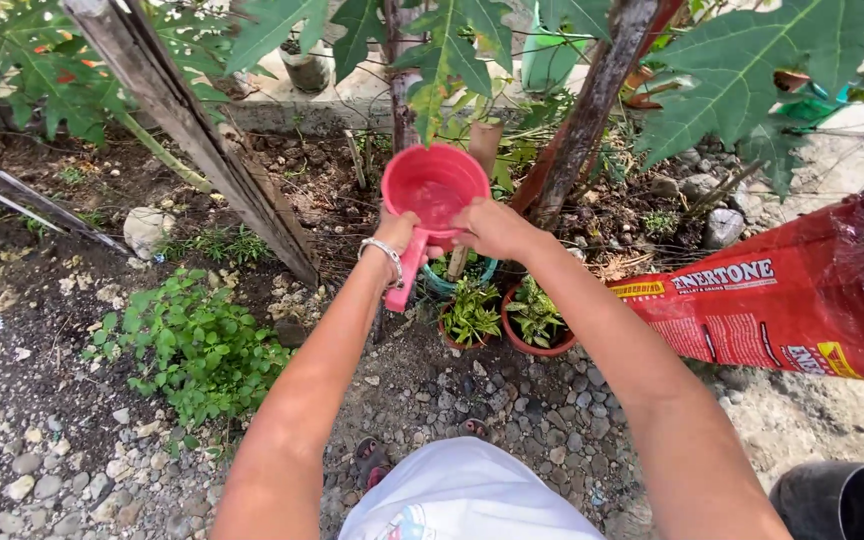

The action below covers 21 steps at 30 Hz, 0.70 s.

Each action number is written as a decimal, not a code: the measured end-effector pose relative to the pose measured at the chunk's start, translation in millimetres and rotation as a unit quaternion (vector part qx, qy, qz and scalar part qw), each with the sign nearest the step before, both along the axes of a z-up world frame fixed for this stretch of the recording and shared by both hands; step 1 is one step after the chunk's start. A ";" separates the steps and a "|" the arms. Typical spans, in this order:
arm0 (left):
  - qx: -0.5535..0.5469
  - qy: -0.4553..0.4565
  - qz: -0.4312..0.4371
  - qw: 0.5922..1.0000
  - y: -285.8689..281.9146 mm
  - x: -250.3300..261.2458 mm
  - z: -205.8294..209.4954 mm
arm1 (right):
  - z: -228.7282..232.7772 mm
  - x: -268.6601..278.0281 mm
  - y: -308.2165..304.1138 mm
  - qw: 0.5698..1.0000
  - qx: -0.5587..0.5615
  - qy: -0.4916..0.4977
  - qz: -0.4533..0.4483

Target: The person is watering different plants in the garden using a red mug and a blue bucket.

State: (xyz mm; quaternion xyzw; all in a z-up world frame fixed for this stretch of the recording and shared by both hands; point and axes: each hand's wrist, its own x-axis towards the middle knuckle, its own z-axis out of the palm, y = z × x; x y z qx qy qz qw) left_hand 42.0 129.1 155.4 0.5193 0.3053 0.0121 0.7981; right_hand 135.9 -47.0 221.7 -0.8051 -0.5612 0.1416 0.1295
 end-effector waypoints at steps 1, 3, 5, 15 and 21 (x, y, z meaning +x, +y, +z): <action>0.000 -0.002 0.004 1.000 2.7 -1.4 -11.5 | 0.2 -1.8 -3.4 1.000 0.000 -0.002 0.004; -0.102 0.036 -0.040 0.993 8.4 -4.0 -34.8 | -0.1 -5.1 -10.1 0.999 0.009 -0.031 0.039; -0.155 0.007 -0.096 0.983 17.2 -13.1 -35.0 | 13.0 -5.9 -14.3 0.998 0.007 -0.038 0.050; 0.064 -0.064 -0.070 0.993 147.2 -8.6 -44.3 | 138.3 -41.4 -20.0 0.999 -0.006 -0.042 -0.029; 0.104 -0.026 0.003 0.994 146.8 -12.7 -7.6 | 153.2 -44.6 -26.4 0.979 0.188 -0.084 0.003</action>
